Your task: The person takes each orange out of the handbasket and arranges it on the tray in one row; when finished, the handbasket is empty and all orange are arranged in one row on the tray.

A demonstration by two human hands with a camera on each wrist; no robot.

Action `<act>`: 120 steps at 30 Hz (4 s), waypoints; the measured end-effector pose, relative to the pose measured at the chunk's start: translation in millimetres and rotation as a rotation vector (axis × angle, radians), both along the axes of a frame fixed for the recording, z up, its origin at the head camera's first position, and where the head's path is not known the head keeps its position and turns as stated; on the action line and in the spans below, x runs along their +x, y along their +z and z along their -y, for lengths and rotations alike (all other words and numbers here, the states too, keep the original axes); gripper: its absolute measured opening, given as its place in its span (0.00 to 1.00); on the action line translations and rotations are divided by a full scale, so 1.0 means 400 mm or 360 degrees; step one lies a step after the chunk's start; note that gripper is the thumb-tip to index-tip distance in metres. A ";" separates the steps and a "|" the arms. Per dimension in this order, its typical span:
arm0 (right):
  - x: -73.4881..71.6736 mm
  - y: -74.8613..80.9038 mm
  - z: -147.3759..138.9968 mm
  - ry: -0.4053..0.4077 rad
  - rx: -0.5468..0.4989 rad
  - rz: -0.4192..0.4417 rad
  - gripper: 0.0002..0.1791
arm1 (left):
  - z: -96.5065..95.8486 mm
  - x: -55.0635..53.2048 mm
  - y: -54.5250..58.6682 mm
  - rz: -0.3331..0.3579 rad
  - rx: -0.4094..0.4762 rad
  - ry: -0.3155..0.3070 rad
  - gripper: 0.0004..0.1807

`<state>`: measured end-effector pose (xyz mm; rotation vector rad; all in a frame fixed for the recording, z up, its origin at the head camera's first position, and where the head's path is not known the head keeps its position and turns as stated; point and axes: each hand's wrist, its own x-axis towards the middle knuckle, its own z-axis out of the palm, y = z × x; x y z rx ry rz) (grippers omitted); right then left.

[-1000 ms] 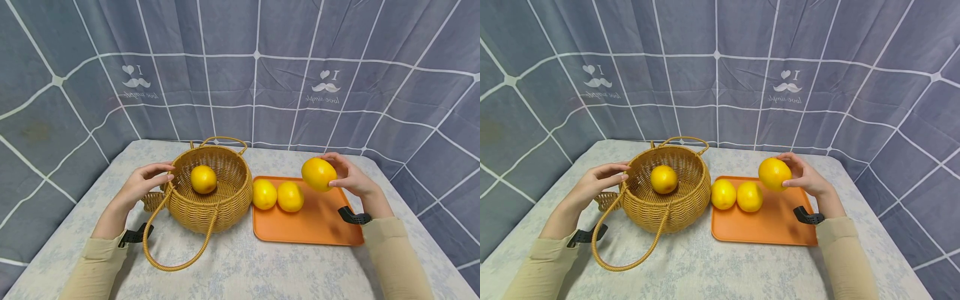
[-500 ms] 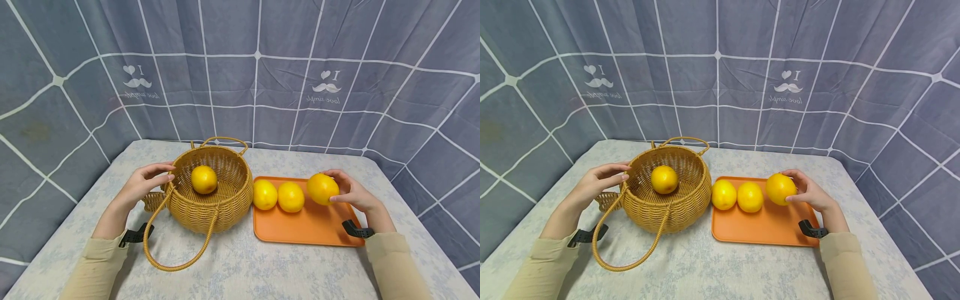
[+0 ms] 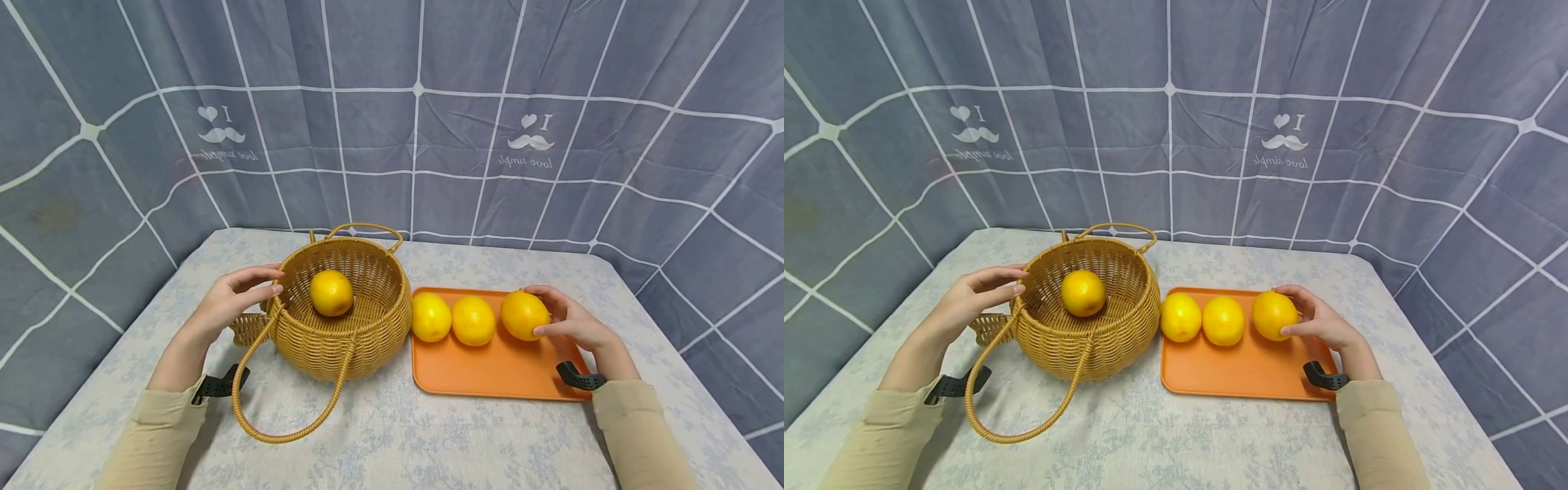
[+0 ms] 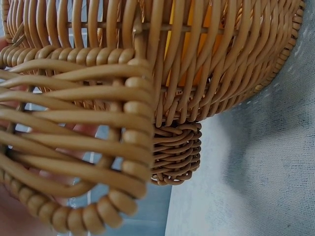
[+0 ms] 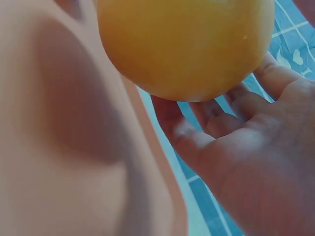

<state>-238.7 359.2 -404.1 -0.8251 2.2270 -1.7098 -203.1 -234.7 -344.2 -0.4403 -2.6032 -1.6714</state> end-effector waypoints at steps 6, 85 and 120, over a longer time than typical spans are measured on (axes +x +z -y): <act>-0.005 -0.009 0.006 0.0006 0.0033 -0.0005 0.38 | -0.001 -0.001 0.001 0.0007 -0.0009 0.0008 0.24; 0.004 0.002 0.030 -0.0079 0.0349 0.0157 0.43 | -0.002 -0.001 0.003 0.0018 -0.0015 0.0006 0.22; -0.040 0.265 0.141 0.0336 0.0039 -0.0250 0.30 | 0.000 -0.003 0.003 0.0019 -0.0026 -0.0001 0.23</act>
